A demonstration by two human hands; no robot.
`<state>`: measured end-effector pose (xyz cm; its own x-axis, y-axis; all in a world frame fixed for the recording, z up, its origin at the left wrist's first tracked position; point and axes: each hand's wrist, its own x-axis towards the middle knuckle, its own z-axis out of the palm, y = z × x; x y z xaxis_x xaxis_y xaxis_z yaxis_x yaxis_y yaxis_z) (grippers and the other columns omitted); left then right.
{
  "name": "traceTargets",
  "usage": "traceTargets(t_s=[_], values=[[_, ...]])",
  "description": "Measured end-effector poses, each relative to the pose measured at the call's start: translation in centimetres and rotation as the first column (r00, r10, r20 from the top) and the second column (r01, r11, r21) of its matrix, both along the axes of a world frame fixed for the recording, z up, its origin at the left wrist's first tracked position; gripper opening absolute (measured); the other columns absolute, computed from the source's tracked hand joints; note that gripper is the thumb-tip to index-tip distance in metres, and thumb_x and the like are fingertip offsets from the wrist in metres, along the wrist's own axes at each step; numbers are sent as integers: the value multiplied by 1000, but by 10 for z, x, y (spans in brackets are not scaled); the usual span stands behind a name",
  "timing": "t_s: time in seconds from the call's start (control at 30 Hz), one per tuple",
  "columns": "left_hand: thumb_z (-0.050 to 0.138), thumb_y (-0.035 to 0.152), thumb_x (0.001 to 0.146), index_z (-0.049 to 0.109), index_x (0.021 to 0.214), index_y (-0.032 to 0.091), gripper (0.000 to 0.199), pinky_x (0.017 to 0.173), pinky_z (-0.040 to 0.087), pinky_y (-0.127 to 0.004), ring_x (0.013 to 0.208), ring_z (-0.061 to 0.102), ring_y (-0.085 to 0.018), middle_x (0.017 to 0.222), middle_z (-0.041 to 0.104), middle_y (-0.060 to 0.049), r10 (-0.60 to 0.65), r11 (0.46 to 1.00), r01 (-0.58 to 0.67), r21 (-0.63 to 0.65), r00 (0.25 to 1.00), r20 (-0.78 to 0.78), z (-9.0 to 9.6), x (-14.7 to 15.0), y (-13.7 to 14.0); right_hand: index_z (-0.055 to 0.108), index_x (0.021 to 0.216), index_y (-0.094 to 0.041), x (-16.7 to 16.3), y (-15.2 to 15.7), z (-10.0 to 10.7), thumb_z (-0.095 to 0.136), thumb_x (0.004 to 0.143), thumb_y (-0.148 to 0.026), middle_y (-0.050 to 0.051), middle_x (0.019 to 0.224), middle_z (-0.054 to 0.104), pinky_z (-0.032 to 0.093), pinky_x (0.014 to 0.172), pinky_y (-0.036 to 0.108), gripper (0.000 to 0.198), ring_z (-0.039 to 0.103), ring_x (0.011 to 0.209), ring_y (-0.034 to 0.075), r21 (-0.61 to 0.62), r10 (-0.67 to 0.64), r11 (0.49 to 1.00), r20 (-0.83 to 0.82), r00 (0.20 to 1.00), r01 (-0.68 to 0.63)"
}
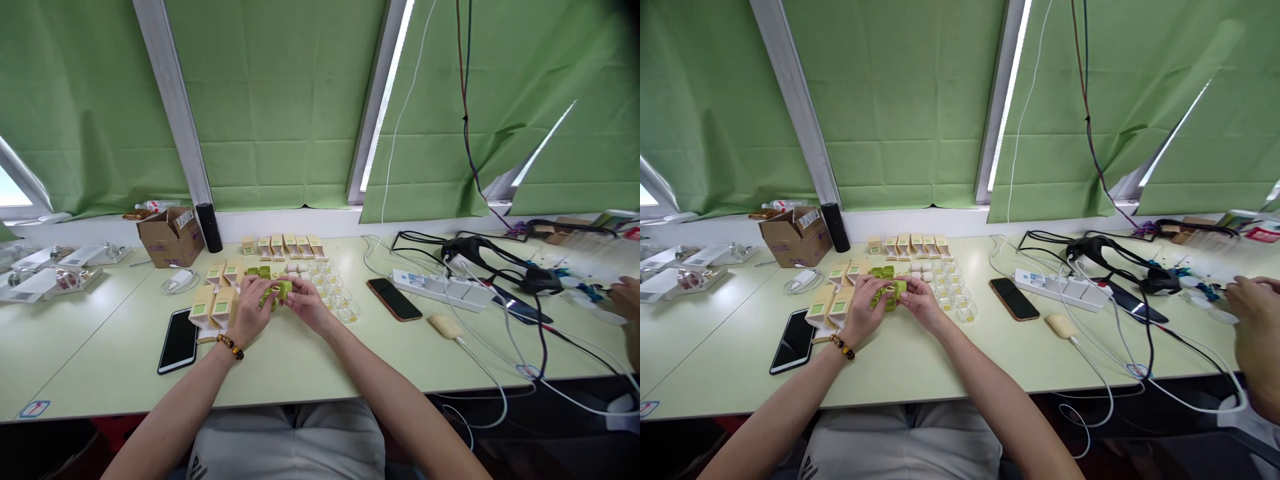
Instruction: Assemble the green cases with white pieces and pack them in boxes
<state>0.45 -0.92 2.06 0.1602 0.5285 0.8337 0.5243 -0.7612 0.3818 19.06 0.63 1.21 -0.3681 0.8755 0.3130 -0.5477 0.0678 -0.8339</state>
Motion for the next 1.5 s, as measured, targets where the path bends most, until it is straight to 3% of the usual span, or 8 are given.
traceTargets(t_s=[0.17,0.33,0.67,0.93,1.03,1.17,1.33,1.5], values=[[65,21,100,76,111,21,15,88,53,-44,98,60,-26,98,79,-8,7,989,-1,149,999,-41,0,-1,3,80,114,-24,0,5,-7,94,71,-33,5,103,78,57,76,32,46,68,83,18,11,-61,998,12,998,60],[67,17,99,78,109,20,15,78,56,-39,90,63,-23,91,79,-7,-2,980,6,198,1000,-19,-4,-4,8,80,113,-24,-3,9,-13,95,72,-38,4,95,74,55,73,32,46,64,80,17,90,-161,984,53,986,155],[69,19,97,80,93,21,11,69,57,-29,80,69,-17,85,74,-5,-57,998,53,29,983,172,-16,-1,10,80,114,-23,-4,10,-15,98,66,-42,5,96,74,57,77,33,55,66,86,19,183,-301,946,181,936,268],[70,22,97,80,92,22,11,70,59,-32,83,69,-19,85,74,-5,-75,997,74,15,966,247,-22,3,12,79,122,-26,-8,6,-11,94,72,-45,6,103,71,60,79,34,55,65,89,19,263,-360,915,198,912,305],[73,22,95,80,106,22,13,79,60,-36,93,68,-22,93,76,-7,-56,998,56,6,979,194,-15,2,9,75,130,-28,-8,2,-7,88,78,-42,9,120,68,62,86,36,55,65,106,23,350,-427,871,194,883,344],[74,25,94,71,132,24,38,99,57,-48,116,63,-29,118,75,-11,-17,999,23,-49,993,115,-3,0,2,64,142,-30,-7,-2,-5,81,83,-29,9,128,69,60,99,42,62,66,119,26,466,-565,776,213,797,426],[77,29,93,68,135,26,43,106,54,-52,124,57,-31,125,72,-11,-42,996,47,-74,997,66,2,-2,2,53,144,-28,-6,-4,-7,75,86,-21,11,129,72,60,99,44,63,70,118,27,597,-667,672,231,709,437],[78,32,91,72,131,26,41,107,54,-54,124,58,-31,122,74,-11,-76,989,81,-127,996,45,-4,-4,12,58,139,-27,-4,-6,-6,70,90,-18,12,132,69,62,95,44,51,70,115,26,737,-743,553,225,631,389]])
